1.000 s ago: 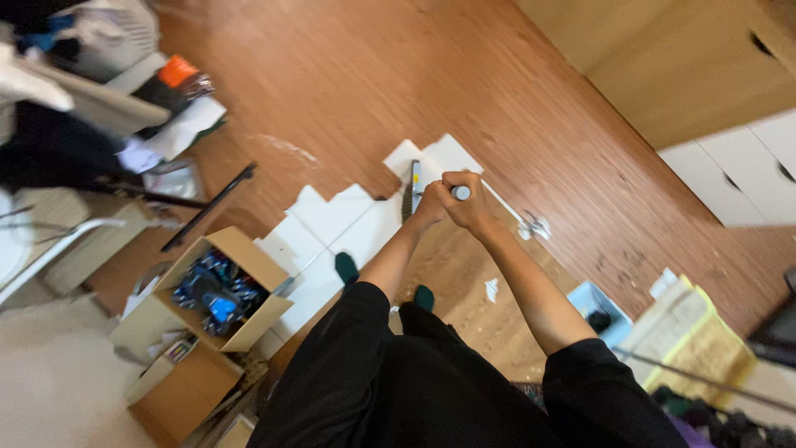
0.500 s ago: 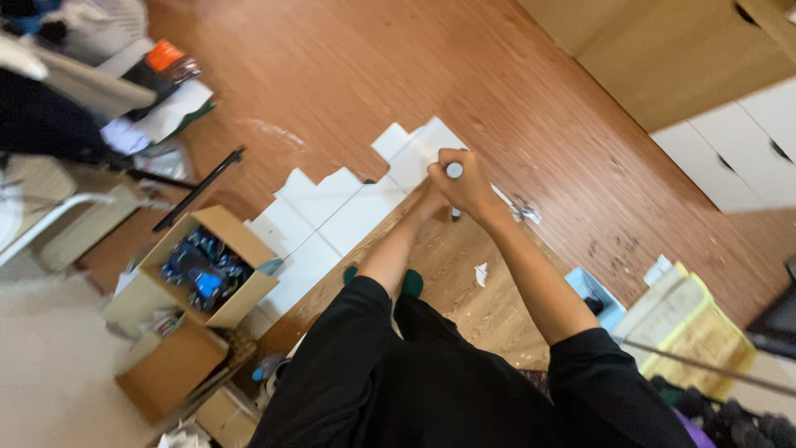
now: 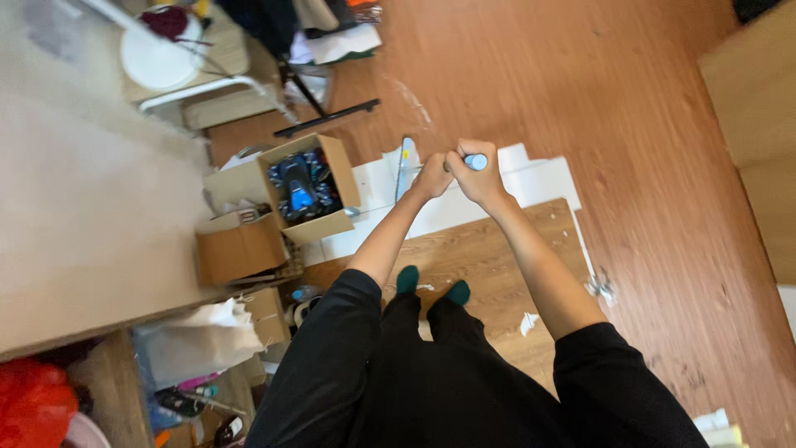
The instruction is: The person sweeps debris from a wooden floor and onto white paper using a squeegee tool.
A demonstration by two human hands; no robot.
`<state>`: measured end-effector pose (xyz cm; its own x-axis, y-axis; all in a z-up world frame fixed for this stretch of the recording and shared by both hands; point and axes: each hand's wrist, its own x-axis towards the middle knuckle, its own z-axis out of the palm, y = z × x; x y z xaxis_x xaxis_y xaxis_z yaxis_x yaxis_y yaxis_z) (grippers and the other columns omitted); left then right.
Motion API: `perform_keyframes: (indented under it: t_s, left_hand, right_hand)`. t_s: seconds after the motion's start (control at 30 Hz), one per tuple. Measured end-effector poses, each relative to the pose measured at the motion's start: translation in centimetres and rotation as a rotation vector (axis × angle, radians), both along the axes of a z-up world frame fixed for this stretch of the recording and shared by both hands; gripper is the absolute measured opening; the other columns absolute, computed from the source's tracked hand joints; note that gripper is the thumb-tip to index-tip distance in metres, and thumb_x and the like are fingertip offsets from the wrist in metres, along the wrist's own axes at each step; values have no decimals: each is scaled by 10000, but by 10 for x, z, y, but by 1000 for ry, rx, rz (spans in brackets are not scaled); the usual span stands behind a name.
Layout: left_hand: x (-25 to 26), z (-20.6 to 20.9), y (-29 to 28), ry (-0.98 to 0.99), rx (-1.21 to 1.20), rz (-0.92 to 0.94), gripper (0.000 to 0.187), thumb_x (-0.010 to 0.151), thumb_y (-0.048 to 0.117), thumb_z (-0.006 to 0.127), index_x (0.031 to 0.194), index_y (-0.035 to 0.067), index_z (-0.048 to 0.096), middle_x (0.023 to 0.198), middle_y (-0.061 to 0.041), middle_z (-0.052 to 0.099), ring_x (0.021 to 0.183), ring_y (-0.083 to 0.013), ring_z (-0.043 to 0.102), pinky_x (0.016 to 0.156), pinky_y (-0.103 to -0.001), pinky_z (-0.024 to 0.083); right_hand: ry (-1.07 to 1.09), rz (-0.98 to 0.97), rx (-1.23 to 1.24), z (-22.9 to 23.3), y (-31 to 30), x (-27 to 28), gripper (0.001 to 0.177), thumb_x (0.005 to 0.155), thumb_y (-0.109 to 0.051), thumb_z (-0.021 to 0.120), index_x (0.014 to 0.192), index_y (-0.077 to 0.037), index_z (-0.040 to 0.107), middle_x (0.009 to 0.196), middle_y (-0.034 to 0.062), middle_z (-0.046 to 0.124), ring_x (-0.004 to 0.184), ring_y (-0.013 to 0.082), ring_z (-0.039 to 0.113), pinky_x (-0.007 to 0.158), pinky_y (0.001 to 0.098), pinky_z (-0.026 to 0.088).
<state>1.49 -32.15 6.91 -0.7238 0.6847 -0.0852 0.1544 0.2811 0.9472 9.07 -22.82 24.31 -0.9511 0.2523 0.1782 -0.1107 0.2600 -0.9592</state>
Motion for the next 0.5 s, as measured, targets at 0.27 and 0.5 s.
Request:
perform_keyframes:
  t_s: [0.27,0.5]
  left_hand:
    - [-18,-80,-75,33,-123,67,151,822,101,661,922,4,718,786,-219,701,700,-241,616,697,-394,517]
    - [52,-105,-15,-8,22,-41,137,827,92,634,907,7,706,825,-225,709,741,-286,700,710,-400,536]
  right_hand:
    - [-29,65,-42,-73,-52,-20,277,868,-12,642,614,-15,531,595,33,553,582,63,497,530,279,369]
    - [-136,-66,-77,-72,-19,37,283,877,-3,615,602,-15,552,595,20,613,586,64,568,550,259,431]
